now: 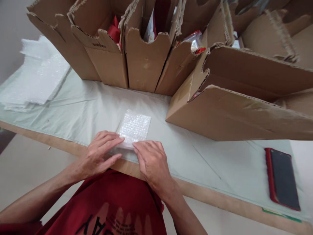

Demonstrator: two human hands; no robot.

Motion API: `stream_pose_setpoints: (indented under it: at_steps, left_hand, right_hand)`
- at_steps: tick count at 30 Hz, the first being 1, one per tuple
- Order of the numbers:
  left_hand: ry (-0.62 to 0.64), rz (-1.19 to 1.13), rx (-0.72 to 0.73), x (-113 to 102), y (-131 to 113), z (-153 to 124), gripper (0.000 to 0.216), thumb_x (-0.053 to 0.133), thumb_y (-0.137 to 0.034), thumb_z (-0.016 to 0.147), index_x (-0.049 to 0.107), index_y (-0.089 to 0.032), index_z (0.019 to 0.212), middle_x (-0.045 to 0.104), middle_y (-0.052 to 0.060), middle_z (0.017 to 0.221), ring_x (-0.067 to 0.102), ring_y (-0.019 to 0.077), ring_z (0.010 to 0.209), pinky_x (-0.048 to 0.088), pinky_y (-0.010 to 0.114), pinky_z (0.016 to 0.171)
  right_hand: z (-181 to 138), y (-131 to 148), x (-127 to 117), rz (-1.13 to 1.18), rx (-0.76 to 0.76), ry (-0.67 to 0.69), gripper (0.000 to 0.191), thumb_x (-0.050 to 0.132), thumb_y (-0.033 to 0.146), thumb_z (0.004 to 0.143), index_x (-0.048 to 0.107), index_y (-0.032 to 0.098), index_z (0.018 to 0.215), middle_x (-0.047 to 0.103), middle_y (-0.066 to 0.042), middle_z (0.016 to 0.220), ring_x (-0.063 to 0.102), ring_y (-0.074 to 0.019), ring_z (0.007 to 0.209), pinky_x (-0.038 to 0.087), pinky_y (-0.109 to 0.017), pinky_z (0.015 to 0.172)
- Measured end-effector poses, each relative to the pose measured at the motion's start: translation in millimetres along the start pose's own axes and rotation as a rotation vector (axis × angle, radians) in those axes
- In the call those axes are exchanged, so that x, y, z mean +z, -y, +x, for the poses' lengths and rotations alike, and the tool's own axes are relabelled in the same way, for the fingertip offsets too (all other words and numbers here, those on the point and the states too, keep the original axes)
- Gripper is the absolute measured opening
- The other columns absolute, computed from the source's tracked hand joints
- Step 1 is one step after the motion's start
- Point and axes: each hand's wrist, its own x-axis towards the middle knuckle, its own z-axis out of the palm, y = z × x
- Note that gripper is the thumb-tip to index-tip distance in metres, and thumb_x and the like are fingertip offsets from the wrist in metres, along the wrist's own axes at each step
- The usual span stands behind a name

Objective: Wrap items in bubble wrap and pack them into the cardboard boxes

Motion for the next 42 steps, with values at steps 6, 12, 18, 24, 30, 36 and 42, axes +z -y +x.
stream_pose_setpoints:
  at_steps: [6, 12, 18, 24, 30, 36, 42]
  left_hand:
    - [-0.032, 0.096, -0.156, 11.7, 5.5, 8.5, 0.031, 0.057, -0.017, 0.098, 0.060, -0.015, 0.129, 0.069, 0.003, 0.081, 0.062, 0.0201, 0.074, 0.051, 0.035, 0.074]
    - [-0.030, 0.290, -0.165, 16.1, 8.5, 15.0, 0.029, 0.057, -0.023, 0.100, 0.063, -0.012, 0.126, 0.072, 0.011, 0.095, 0.065, 0.0263, 0.086, 0.052, 0.041, 0.078]
    - [-0.029, 0.053, 0.003, 2.8, 3.8, 6.0, 0.034, 0.063, -0.024, 0.098, 0.058, -0.018, 0.131, 0.070, 0.013, 0.120, 0.062, 0.0283, 0.115, 0.051, 0.046, 0.099]
    - [-0.037, 0.089, -0.086, 13.9, 16.3, 25.6, 0.029, 0.055, -0.017, 0.101, 0.059, -0.014, 0.129, 0.075, 0.008, 0.094, 0.066, 0.0241, 0.089, 0.053, 0.042, 0.085]
    - [-0.138, 0.148, -0.252, 16.6, 17.8, 39.6, 0.032, 0.059, -0.032, 0.099, 0.067, -0.012, 0.123, 0.072, 0.013, 0.099, 0.066, 0.0272, 0.090, 0.054, 0.047, 0.084]
    - [-0.184, -0.766, -0.760, 10.7, -14.9, 12.7, 0.058, 0.070, -0.038, 0.092, 0.049, -0.020, 0.143, 0.068, 0.014, 0.127, 0.070, 0.0242, 0.110, 0.061, 0.043, 0.091]
    - [-0.274, -1.027, -0.873, 32.8, -28.5, 12.6, 0.079, 0.077, -0.036, 0.085, 0.036, -0.026, 0.151, 0.056, 0.014, 0.139, 0.067, 0.0246, 0.117, 0.062, 0.046, 0.095]
  right_hand:
    - [2.8, 2.1, -5.8, -0.097, 0.097, -0.111, 0.017, 0.058, 0.023, 0.103, 0.070, 0.018, 0.115, 0.076, -0.009, 0.109, 0.069, -0.0238, 0.096, 0.048, -0.038, 0.082]
    - [-6.5, 3.9, -4.2, -0.205, -0.065, -0.066, 0.016, 0.062, 0.016, 0.100, 0.067, 0.018, 0.114, 0.074, -0.009, 0.111, 0.065, -0.0269, 0.107, 0.044, -0.041, 0.093]
    - [-2.8, -2.0, -5.0, -0.111, -0.011, -0.049, 0.013, 0.057, 0.018, 0.104, 0.067, 0.019, 0.111, 0.075, -0.005, 0.099, 0.066, -0.0221, 0.095, 0.044, -0.038, 0.088]
    - [-7.8, 0.6, -6.1, -0.187, 0.040, -0.128, 0.021, 0.057, 0.021, 0.104, 0.064, 0.017, 0.124, 0.073, -0.012, 0.118, 0.064, -0.0268, 0.110, 0.044, -0.041, 0.094]
    - [6.1, -3.5, -1.7, -0.339, -0.022, 0.003, 0.019, 0.058, 0.016, 0.101, 0.069, 0.019, 0.116, 0.073, -0.010, 0.120, 0.063, -0.0283, 0.110, 0.041, -0.043, 0.093]
    - [12.8, -16.5, -2.2, -0.145, 0.075, -0.105, 0.019, 0.053, 0.018, 0.105, 0.071, 0.019, 0.111, 0.077, -0.006, 0.109, 0.067, -0.0218, 0.097, 0.044, -0.037, 0.086]
    - [-8.1, -2.5, -10.2, 0.021, 0.127, -0.191, 0.019, 0.056, 0.013, 0.102, 0.072, 0.021, 0.109, 0.078, -0.005, 0.103, 0.071, -0.0203, 0.094, 0.049, -0.038, 0.086]
